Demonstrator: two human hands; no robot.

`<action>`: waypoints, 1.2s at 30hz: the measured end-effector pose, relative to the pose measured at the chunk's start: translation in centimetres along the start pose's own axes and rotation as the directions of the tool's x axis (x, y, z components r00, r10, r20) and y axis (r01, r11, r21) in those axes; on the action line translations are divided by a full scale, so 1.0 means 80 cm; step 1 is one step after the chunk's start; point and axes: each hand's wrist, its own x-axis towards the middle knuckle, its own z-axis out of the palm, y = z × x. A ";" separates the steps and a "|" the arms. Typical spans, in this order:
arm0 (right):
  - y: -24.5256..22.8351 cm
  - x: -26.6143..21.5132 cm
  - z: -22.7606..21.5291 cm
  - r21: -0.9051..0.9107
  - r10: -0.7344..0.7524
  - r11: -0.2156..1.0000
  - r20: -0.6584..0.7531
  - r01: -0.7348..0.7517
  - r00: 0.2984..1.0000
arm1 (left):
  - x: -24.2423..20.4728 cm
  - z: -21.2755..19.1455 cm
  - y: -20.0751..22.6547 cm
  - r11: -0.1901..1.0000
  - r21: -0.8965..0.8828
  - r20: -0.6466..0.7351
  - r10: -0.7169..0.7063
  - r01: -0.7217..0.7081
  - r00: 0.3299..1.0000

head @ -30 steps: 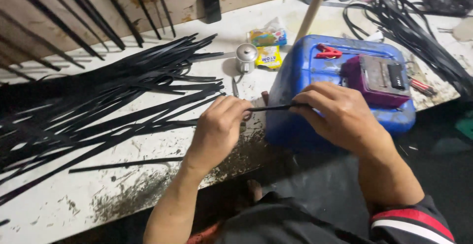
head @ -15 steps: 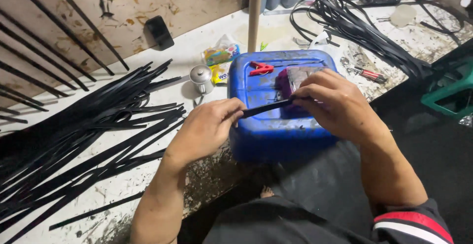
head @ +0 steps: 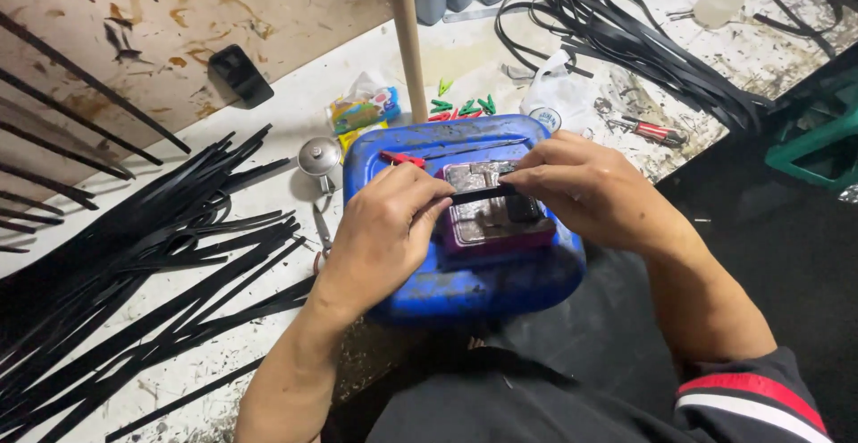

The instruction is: The person is organizing and hanging long black strips onto a rack using colored clips for drying or storage.

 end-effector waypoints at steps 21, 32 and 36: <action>0.041 -0.009 0.021 0.037 -0.082 0.996 -0.053 0.084 0.995 | 0.003 0.006 0.014 1.000 0.018 -0.085 -0.008 0.009 0.996; 0.051 -0.008 0.034 -0.040 -0.172 0.985 -0.127 0.168 0.977 | -0.001 0.011 0.003 0.999 0.024 -0.107 -0.028 0.031 0.994; 0.047 -0.010 0.030 -0.053 -0.167 0.985 -0.126 0.162 0.978 | 0.002 0.014 0.001 0.999 0.024 -0.095 -0.029 0.032 0.995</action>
